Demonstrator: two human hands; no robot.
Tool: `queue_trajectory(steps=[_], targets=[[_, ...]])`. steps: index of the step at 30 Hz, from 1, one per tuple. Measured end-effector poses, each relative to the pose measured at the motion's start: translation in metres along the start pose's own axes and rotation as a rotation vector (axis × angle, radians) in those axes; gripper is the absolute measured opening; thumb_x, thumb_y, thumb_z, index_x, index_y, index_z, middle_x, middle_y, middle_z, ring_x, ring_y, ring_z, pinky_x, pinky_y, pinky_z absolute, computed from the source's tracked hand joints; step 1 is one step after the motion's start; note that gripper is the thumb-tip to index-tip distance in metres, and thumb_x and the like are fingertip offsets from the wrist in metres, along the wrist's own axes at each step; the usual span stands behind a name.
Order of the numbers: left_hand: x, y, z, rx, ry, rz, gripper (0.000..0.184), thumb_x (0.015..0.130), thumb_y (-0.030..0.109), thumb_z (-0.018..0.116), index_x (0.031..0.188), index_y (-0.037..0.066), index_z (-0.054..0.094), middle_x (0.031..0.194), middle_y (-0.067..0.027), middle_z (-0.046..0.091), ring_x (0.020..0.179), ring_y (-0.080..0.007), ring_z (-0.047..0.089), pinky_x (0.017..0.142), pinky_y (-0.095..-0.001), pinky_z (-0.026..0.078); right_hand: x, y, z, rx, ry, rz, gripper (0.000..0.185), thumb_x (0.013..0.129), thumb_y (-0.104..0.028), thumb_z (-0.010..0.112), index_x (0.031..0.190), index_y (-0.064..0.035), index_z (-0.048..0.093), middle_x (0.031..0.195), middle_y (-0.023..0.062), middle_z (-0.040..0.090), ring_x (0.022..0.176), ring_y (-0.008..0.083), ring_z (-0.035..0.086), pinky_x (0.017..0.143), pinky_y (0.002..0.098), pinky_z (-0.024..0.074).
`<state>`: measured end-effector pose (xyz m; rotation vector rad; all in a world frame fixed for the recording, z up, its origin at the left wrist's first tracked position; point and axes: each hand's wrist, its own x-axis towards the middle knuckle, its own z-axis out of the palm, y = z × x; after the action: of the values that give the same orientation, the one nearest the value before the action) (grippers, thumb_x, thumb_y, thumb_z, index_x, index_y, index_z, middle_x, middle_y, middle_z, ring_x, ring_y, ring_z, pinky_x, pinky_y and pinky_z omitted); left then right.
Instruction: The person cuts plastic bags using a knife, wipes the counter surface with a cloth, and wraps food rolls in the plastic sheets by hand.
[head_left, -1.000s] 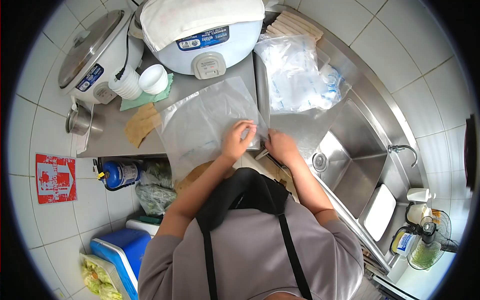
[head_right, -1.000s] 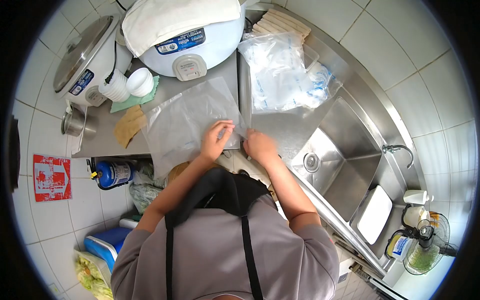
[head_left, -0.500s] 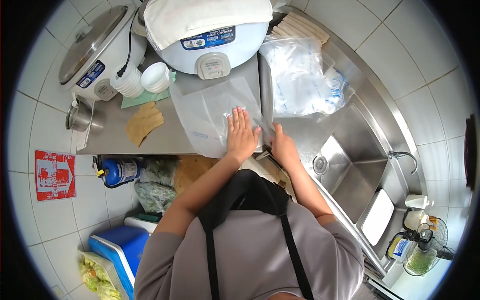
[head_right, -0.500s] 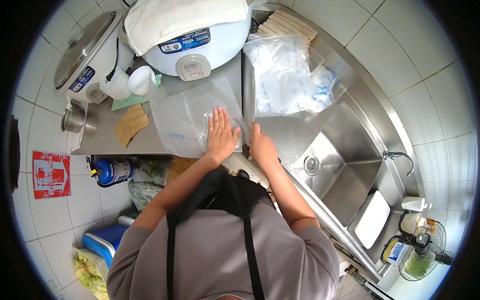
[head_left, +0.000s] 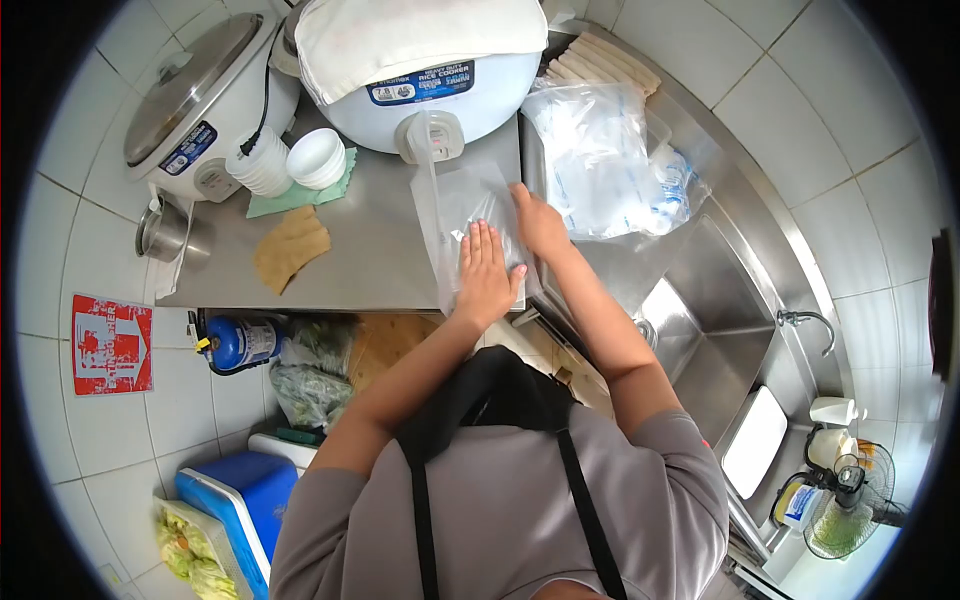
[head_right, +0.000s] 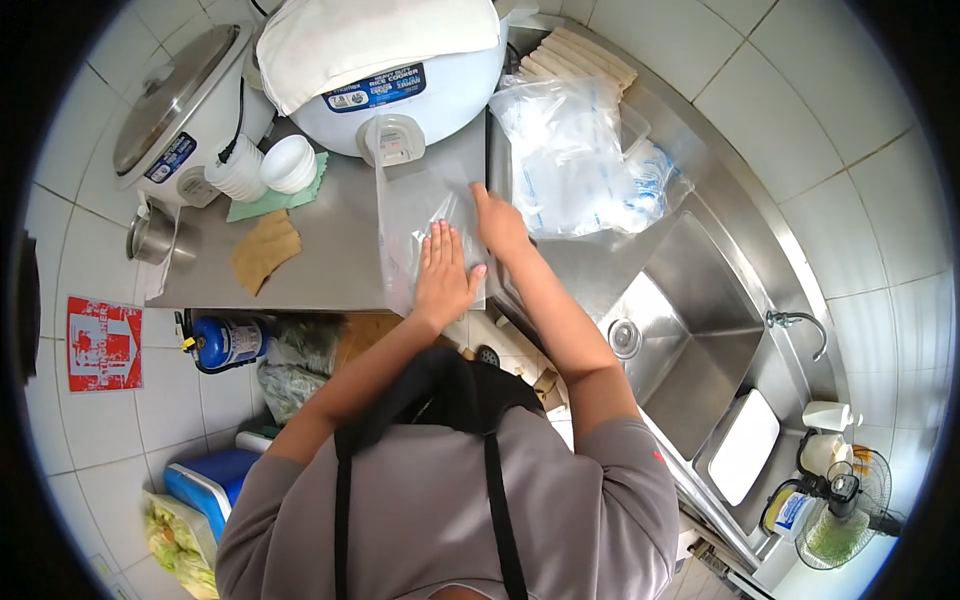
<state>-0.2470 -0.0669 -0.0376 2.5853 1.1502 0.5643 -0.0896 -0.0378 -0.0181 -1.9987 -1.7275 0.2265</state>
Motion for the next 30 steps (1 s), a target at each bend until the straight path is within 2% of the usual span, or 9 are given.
queue_trajectory(steps=[6,9,15,18,21,23,25,28,30], targets=[[-0.002,0.003,-0.01,-0.172,-0.056,-0.039,0.07,0.091,0.042,0.044,0.132,-0.014,0.032,0.141,-0.0312,0.027,0.135,-0.0404,0.023,0.111,-0.045,0.02,0.065,0.022,-0.018,-0.02,-0.222,-0.186,0.054,0.082,-0.004,0.053,0.129,-0.0268,0.043,0.098,0.016,0.061,0.086,0.0349,0.061,0.071,0.0431,0.049],[0.001,0.002,-0.019,-0.266,-0.459,-0.145,0.059,0.092,0.042,0.044,0.129,-0.004,0.043,0.134,-0.0287,0.038,0.127,-0.0413,0.034,0.106,-0.0482,0.028,0.075,0.038,-0.027,-0.031,-0.335,-0.234,0.059,0.081,-0.002,0.051,0.13,-0.0345,0.046,0.092,0.0136,0.057,0.082,0.0315,0.06,0.072,0.0399,0.0485],[-0.015,-0.016,0.008,-0.282,-0.126,0.009,0.048,0.092,0.039,0.047,0.123,0.001,0.051,0.136,-0.0241,0.04,0.128,-0.0393,0.034,0.106,-0.0486,0.026,0.068,0.052,-0.037,-0.133,-0.36,-0.23,0.056,0.082,-0.002,0.045,0.127,-0.0347,0.052,0.09,0.0141,0.054,0.077,0.0301,0.06,0.074,0.0383,0.0486],[-0.004,-0.018,-0.048,-0.685,-0.645,-0.176,0.053,0.091,0.03,0.051,0.131,-0.004,0.042,0.14,-0.0262,0.034,0.132,-0.0402,0.028,0.11,-0.0461,0.021,0.054,0.048,-0.04,-0.222,-0.285,-0.234,0.06,0.079,-0.001,0.05,0.129,-0.0332,0.049,0.099,0.0159,0.057,0.083,0.033,0.061,0.074,0.0413,0.0496],[-0.033,-0.049,-0.043,-0.679,0.253,0.075,0.062,0.09,0.021,0.053,0.138,-0.008,0.026,0.145,-0.0269,0.026,0.136,-0.039,0.023,0.111,-0.0427,0.017,0.026,0.059,-0.035,-0.271,-0.177,-0.156,0.058,0.08,-0.001,0.046,0.131,-0.0291,0.047,0.104,0.0191,0.057,0.088,0.0363,0.061,0.078,0.0424,0.0498],[-0.038,-0.076,-0.071,-0.541,0.379,-0.034,0.07,0.089,0.018,0.053,0.143,-0.007,0.016,0.147,-0.0254,0.023,0.138,-0.0361,0.02,0.112,-0.0406,0.015,-0.009,0.037,-0.042,-0.238,-0.194,-0.085,0.056,0.081,-0.001,0.043,0.132,-0.0254,0.046,0.106,0.022,0.056,0.089,0.039,0.061,0.079,0.0439,0.0498],[-0.028,-0.101,-0.087,-0.711,0.488,-0.183,0.075,0.088,0.019,0.055,0.143,-0.007,0.011,0.148,-0.026,0.021,0.138,-0.0376,0.02,0.112,-0.043,0.014,-0.046,0.009,-0.045,-0.187,-0.237,0.0,0.055,0.082,-0.001,0.042,0.133,-0.022,0.046,0.108,0.0249,0.055,0.09,0.041,0.06,0.079,0.0454,0.0499],[-0.017,-0.148,-0.084,-0.012,0.446,-0.39,0.075,0.084,0.017,0.058,0.142,-0.007,0.017,0.145,-0.0271,0.025,0.137,-0.0388,0.021,0.111,-0.0469,0.016,-0.093,-0.037,-0.037,-0.067,-0.295,0.116,0.055,0.081,0.0,0.043,0.133,-0.0162,0.045,0.107,0.0282,0.054,0.088,0.0433,0.06,0.078,0.0478,0.0502],[-0.015,-0.114,-0.098,0.169,0.403,-0.373,0.072,0.083,0.017,0.059,0.14,-0.007,0.023,0.143,-0.0275,0.028,0.135,-0.0392,0.023,0.109,-0.0485,0.02,-0.117,-0.053,-0.024,0.06,-0.218,0.116,0.054,0.08,0.0,0.045,0.133,-0.0106,0.043,0.102,0.0288,0.055,0.083,0.0448,0.06,0.075,0.0492,0.0506]])
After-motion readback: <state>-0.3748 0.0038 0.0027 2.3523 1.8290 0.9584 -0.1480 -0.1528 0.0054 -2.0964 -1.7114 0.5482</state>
